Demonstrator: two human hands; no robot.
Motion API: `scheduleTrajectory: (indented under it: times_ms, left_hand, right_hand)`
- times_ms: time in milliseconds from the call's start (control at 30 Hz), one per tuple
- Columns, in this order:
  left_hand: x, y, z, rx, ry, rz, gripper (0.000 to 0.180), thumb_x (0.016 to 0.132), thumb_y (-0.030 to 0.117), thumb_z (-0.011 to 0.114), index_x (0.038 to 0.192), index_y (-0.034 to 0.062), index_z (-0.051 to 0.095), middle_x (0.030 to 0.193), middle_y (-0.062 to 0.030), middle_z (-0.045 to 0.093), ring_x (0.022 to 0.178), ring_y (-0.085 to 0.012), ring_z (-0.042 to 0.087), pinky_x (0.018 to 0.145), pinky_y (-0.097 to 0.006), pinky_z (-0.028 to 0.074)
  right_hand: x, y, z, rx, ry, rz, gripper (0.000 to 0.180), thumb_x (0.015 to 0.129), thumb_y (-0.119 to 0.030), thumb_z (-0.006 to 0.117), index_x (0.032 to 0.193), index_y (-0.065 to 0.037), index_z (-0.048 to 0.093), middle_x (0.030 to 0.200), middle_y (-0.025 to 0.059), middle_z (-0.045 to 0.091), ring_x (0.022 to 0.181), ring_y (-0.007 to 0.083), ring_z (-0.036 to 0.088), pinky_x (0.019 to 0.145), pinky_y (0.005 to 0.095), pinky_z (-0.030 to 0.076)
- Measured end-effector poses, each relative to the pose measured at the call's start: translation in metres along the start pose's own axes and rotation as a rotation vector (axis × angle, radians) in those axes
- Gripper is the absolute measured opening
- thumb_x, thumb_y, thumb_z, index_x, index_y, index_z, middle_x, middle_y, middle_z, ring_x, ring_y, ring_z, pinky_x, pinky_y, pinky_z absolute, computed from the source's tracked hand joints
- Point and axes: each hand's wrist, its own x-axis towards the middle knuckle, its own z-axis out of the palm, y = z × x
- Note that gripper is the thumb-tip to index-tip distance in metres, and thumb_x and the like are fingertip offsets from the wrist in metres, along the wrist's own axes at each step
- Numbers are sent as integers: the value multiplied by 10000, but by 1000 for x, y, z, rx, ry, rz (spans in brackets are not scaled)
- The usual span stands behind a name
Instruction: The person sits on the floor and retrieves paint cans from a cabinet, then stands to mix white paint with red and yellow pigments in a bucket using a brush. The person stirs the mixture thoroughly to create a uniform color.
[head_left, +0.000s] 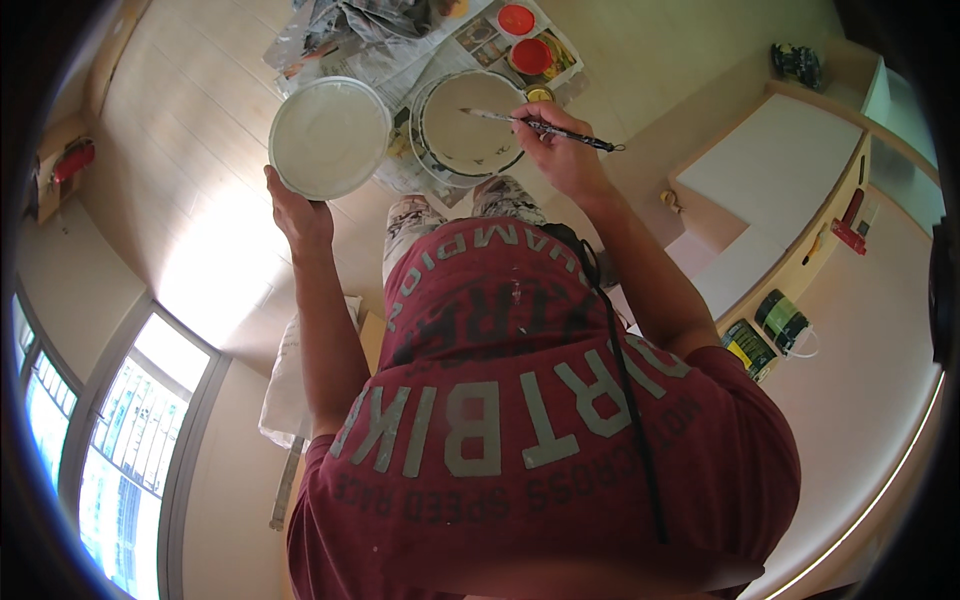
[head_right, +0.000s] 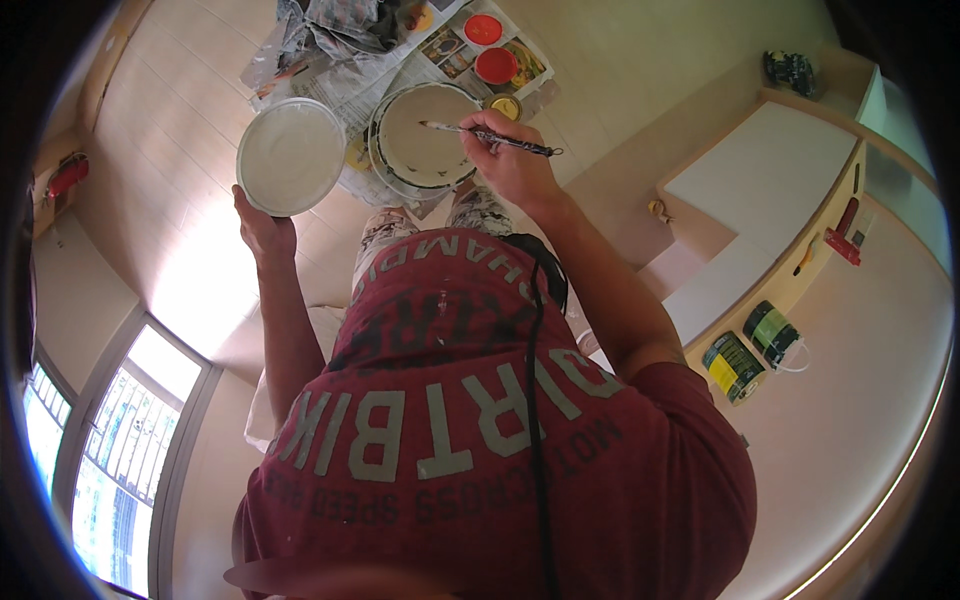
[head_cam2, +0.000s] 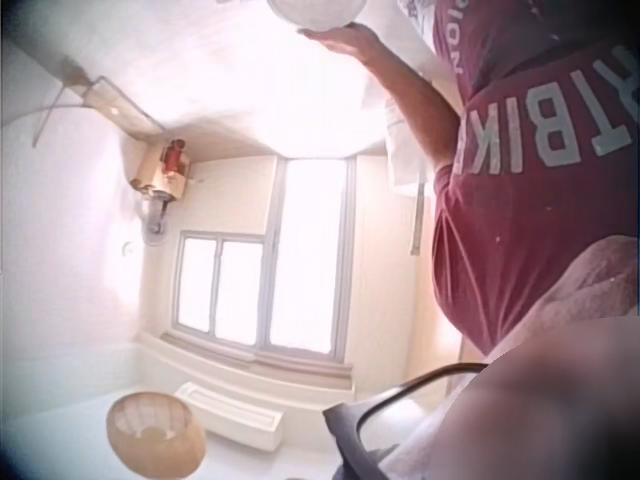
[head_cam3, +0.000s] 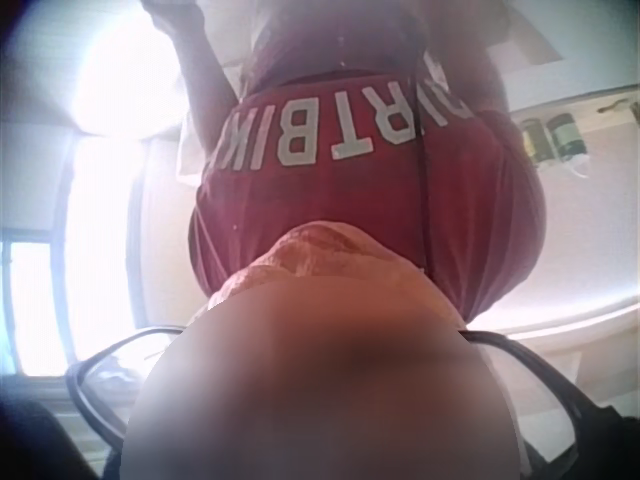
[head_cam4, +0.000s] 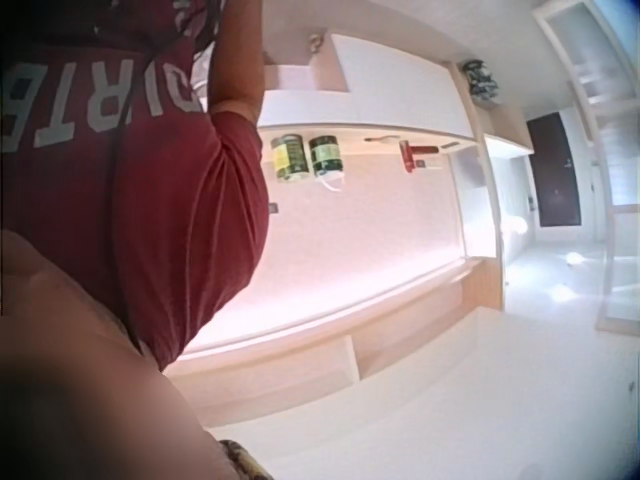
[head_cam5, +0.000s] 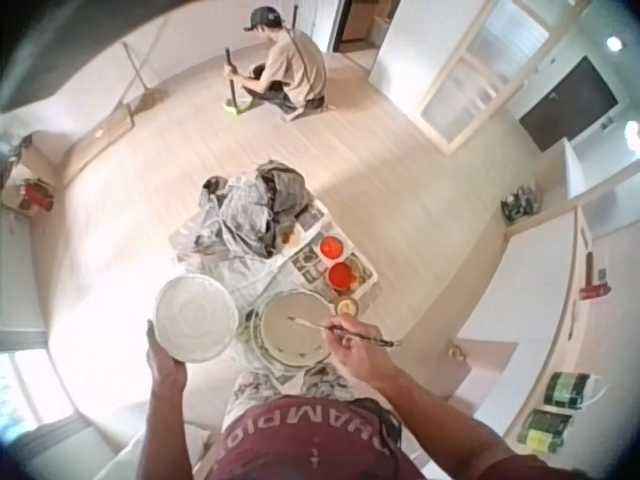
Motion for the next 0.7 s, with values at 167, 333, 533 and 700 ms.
scheduleTrajectory:
  times_ms: [167, 333, 533, 700]
  left_hand:
    - [5, 7, -15, 34, -17, 12, 601, 1144, 480, 422, 1524, 16, 466, 1495, -126, 568, 1348, -273, 578, 1119, -412, 496]
    - [11, 11, -21, 45, -36, 15, 620, 1141, 500, 426, 1518, 11, 475, 1473, -124, 585, 1328, -264, 588, 1092, -395, 509]
    - [12, 17, -25, 50, -73, 16, 596, 1146, 486, 417, 1495, 8, 490, 1450, -120, 600, 1311, -252, 594, 1078, -382, 506]
    - [14, 20, -23, 70, -79, 10, 574, 1155, 464, 402, 1486, 5, 496, 1443, -121, 603, 1302, -252, 598, 1081, -380, 504]
  right_hand:
    - [6, -1, 15, -57, -4, -134, 152, 932, -58, 760, 1075, -52, 706, 809, 91, 702, 685, 170, 669, 638, 309, 535]
    - [7, 1, 24, -110, -2, -181, 158, 911, -47, 757, 1058, -65, 702, 802, 87, 684, 666, 190, 649, 615, 332, 520]
    - [6, 1, 31, -160, 38, -148, 169, 897, -61, 769, 1048, -80, 697, 819, 104, 699, 691, 243, 687, 632, 349, 537]
    - [9, 5, 39, -204, 95, -199, 175, 894, -71, 772, 1048, -91, 691, 846, 128, 724, 757, 291, 737, 666, 371, 569]
